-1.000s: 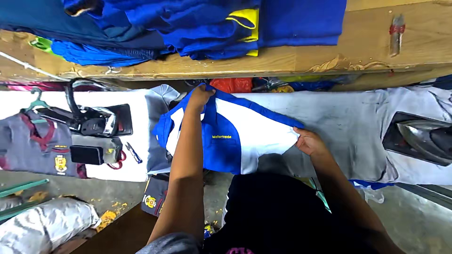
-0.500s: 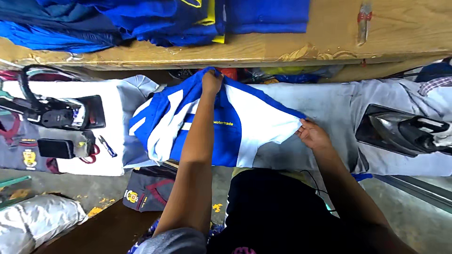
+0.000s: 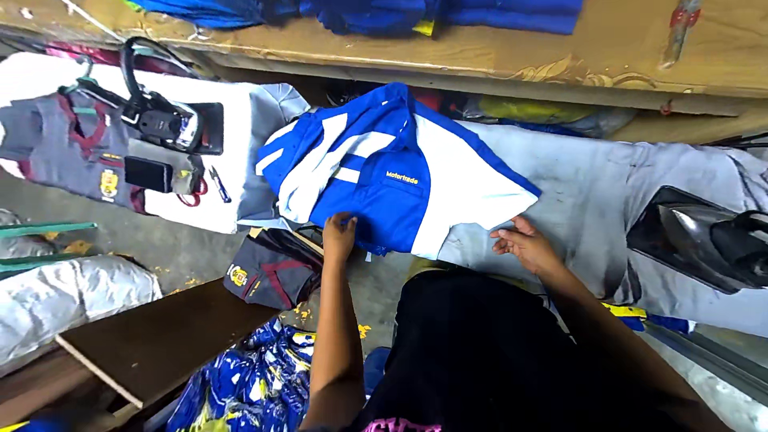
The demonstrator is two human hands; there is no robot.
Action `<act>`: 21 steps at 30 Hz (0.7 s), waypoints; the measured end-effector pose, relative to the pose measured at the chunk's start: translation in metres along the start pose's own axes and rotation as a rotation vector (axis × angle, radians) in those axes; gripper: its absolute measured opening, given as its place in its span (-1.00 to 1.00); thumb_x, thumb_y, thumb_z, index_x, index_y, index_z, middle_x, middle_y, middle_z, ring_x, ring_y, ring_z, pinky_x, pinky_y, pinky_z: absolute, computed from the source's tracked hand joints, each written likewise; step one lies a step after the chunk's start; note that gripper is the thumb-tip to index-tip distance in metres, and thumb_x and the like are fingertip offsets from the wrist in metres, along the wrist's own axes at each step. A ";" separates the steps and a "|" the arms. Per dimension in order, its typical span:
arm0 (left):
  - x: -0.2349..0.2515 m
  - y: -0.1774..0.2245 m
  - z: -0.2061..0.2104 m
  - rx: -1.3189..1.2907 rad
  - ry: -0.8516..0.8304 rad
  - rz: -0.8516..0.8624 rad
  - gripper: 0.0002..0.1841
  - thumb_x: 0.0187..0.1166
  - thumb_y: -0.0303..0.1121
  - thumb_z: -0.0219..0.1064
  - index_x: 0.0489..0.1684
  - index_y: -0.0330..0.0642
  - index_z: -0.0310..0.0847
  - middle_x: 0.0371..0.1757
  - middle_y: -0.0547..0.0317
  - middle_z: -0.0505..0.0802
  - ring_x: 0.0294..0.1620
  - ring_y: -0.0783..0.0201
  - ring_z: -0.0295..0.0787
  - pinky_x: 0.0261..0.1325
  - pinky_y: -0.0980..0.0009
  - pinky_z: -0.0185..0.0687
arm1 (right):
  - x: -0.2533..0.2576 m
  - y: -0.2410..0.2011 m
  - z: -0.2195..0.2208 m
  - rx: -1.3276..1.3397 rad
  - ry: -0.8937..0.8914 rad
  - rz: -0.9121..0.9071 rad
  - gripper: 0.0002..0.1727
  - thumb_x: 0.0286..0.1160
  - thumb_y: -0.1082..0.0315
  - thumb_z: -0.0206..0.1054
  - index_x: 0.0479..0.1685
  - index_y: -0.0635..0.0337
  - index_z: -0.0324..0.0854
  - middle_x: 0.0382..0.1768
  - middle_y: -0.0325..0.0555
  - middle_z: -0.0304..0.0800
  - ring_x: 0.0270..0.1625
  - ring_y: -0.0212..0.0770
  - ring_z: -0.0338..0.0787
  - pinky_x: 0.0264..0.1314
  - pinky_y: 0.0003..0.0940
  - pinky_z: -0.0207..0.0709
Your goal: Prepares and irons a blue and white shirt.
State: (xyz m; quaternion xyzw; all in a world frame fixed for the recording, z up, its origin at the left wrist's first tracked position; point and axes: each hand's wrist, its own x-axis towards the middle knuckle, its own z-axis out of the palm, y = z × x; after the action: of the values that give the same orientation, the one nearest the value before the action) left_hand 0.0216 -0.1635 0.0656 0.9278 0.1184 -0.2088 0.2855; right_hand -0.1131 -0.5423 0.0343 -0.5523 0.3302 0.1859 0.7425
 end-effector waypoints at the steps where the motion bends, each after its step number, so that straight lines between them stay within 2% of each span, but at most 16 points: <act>1: -0.008 -0.010 0.004 -0.007 0.026 -0.031 -0.61 0.75 -0.33 0.27 0.37 -0.45 0.60 0.37 -0.45 0.68 0.36 -0.30 0.66 0.45 -0.21 0.50 | 0.002 0.005 0.006 0.001 -0.006 -0.048 -0.62 0.73 0.59 0.07 0.48 0.29 0.27 -0.19 -0.08 0.85 -0.44 -0.29 0.84 -0.23 -0.39 0.79; 4: -0.017 -0.026 0.014 0.002 0.117 -0.045 -0.62 0.73 -0.41 0.28 0.39 -0.47 0.57 0.36 -0.45 0.69 0.36 -0.29 0.67 0.46 -0.15 0.51 | 0.008 0.012 0.021 -0.012 -0.032 -0.118 -0.69 0.70 0.62 0.13 0.34 0.32 0.32 -0.23 -0.11 0.86 -0.49 -0.32 0.82 -0.26 -0.40 0.80; 8: -0.011 -0.031 0.023 -0.013 0.215 -0.030 -0.59 0.71 -0.39 0.29 0.44 -0.45 0.54 0.39 -0.47 0.65 0.40 -0.32 0.62 0.48 -0.20 0.48 | 0.014 0.009 0.033 -0.126 -0.023 -0.017 -0.87 0.78 0.51 0.14 0.12 0.39 0.47 -0.29 -0.10 0.88 -0.58 -0.36 0.77 -0.35 -0.45 0.75; 11: -0.005 -0.031 0.025 0.006 0.239 -0.022 -0.65 0.69 -0.39 0.33 0.30 -0.46 0.64 0.35 -0.47 0.67 0.43 -0.36 0.58 0.50 -0.22 0.44 | 0.016 0.007 0.038 -0.142 0.026 0.046 -0.82 0.84 0.42 0.11 0.08 0.40 0.51 -0.32 -0.10 0.87 -0.60 -0.36 0.75 -0.38 -0.45 0.73; 17: 0.003 -0.032 0.023 0.028 0.235 -0.013 -0.75 0.63 -0.43 0.38 0.08 -0.46 0.72 0.17 -0.41 0.74 0.34 -0.31 0.63 0.48 -0.18 0.45 | 0.013 -0.003 0.042 -0.207 0.089 0.158 -0.71 0.88 0.31 0.09 0.08 0.44 0.52 -0.25 -0.02 0.86 -0.56 -0.32 0.77 -0.39 -0.45 0.72; 21: 0.004 -0.031 0.022 0.048 0.211 -0.016 -0.77 0.64 -0.43 0.37 0.04 -0.47 0.72 0.14 -0.40 0.74 0.31 -0.31 0.65 0.45 -0.18 0.48 | 0.009 -0.005 0.043 -0.261 0.093 0.205 -0.71 0.86 0.32 0.13 -0.07 0.45 0.57 -0.39 -0.09 0.83 -0.60 -0.37 0.74 -0.41 -0.50 0.69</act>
State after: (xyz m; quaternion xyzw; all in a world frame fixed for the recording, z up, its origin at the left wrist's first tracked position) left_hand 0.0077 -0.1508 0.0324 0.9503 0.1504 -0.1149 0.2473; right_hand -0.0909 -0.5043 0.0387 -0.6155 0.3917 0.2762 0.6257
